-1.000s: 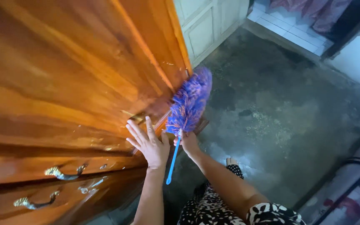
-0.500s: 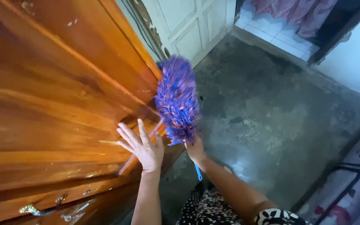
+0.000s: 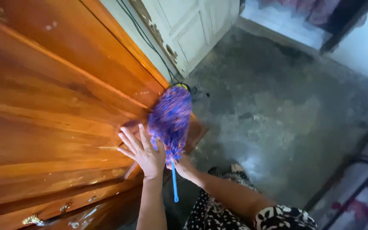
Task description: The person uses a feather duster to wipe dust from a bedsheet, pillows, a small bedside table, and a wooden wardrobe. The person moves the duster across each surface in sequence, covering the bed, then the table, then the wardrobe doors.
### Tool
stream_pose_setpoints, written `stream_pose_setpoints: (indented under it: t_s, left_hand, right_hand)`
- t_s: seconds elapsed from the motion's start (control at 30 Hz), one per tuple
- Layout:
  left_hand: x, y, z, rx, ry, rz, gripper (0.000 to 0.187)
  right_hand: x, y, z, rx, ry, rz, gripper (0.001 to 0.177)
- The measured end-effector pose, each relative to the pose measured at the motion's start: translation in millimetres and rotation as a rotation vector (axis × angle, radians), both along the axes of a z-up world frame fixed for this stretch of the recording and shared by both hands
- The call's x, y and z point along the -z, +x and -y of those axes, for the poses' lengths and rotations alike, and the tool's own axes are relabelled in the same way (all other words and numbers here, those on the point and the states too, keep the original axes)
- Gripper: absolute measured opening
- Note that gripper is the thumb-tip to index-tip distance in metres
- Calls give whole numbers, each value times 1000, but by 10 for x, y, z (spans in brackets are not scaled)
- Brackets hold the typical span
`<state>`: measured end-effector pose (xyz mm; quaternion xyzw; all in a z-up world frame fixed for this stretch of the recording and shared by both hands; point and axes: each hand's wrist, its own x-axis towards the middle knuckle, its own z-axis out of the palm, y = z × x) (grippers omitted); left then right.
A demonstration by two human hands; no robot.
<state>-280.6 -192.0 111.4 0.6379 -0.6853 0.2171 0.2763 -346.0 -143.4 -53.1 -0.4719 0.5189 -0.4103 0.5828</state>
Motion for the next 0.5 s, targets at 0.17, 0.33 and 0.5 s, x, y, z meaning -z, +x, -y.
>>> stream_pose_setpoints:
  t_s: [0.17, 0.33, 0.5]
  left_hand:
    - [65, 372, -203, 34, 9, -5, 95]
    - [123, 913, -459, 26, -10, 83, 82]
    - [284, 1423, -616, 42, -50, 171, 85]
  right_hand:
    - [590, 579, -135, 214, 398, 666, 32]
    - [610, 887, -202, 299, 309, 340, 27]
    - [1138, 1248, -156, 385, 452, 521, 33]
